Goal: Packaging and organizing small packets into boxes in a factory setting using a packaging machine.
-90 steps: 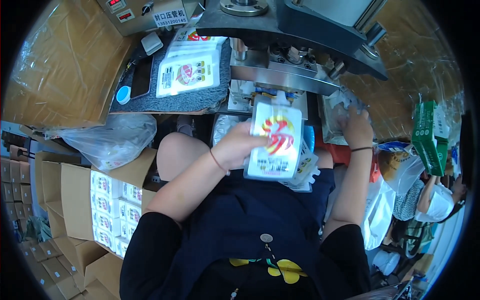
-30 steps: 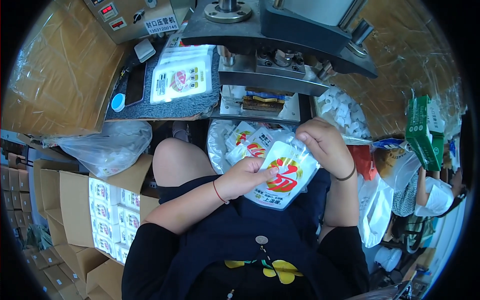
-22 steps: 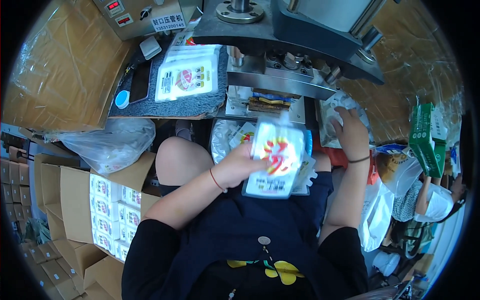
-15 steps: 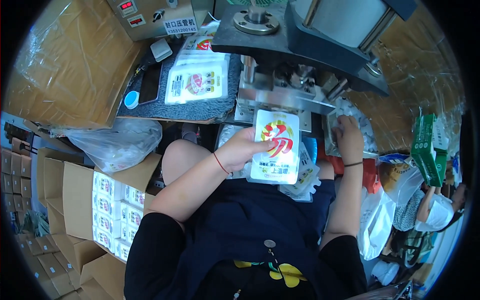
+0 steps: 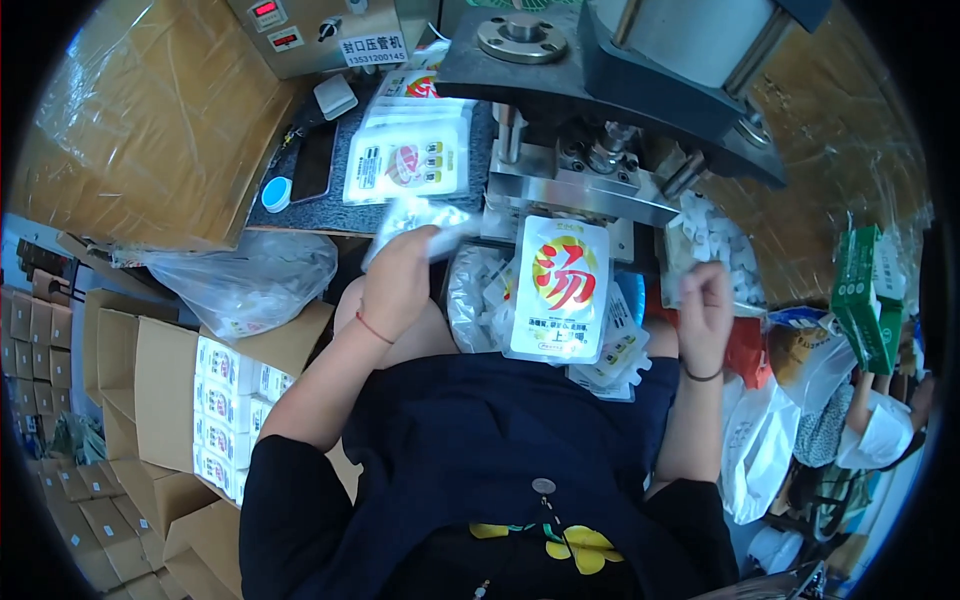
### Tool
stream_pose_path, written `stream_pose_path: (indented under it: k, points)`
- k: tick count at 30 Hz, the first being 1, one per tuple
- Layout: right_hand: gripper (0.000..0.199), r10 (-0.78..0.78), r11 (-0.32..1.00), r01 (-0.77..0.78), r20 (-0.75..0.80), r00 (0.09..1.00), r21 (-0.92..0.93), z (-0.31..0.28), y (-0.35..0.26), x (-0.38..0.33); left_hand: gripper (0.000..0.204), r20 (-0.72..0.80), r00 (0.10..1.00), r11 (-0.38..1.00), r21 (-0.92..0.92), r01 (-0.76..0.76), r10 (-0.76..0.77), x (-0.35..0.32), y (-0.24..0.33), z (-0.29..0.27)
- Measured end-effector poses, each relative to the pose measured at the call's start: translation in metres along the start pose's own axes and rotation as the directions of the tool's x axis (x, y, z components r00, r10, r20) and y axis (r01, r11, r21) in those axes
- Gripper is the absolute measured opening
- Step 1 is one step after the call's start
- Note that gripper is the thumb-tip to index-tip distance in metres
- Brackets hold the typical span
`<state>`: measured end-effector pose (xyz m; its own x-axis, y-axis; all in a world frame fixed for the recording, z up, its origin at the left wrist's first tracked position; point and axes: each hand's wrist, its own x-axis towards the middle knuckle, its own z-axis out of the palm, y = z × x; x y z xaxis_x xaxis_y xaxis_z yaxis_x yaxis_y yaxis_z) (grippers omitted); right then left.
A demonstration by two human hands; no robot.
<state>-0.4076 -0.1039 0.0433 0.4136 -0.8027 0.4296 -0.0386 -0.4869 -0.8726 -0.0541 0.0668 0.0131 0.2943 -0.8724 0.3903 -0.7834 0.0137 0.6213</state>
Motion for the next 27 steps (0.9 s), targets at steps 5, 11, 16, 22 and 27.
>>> stream_pose_path:
  k: [5,11,16,22,27]
  points:
    - [0.015,0.052,0.999,-0.046,0.294,0.954,-0.027,0.055,-0.045,0.009,0.018,0.274,0.942,0.746,-0.583,0.322,-0.192,-0.017,0.033,0.023]
    - [0.016,-0.225,0.897,0.368,0.464,0.857,-0.245,0.056,-0.066,0.036,0.027,0.576,0.806,0.651,-0.560,0.512,-0.138,-0.020,0.090,0.043]
    - [0.019,0.071,0.959,0.129,0.654,0.753,-0.253,0.030,-0.069,0.033,0.032,0.737,0.676,0.311,-0.649,0.694,0.029,-0.035,0.100,0.070]
    - [0.025,-0.034,0.494,0.193,0.203,0.979,-0.848,-0.015,-0.028,0.049,0.032,0.735,0.678,0.046,-0.677,0.734,-0.010,-0.015,0.088,0.085]
    - [0.035,0.092,0.388,0.106,0.153,0.984,-0.915,-0.033,0.036,0.056,0.033,0.760,0.644,0.012,-0.646,0.764,-0.091,0.035,0.061,0.076]
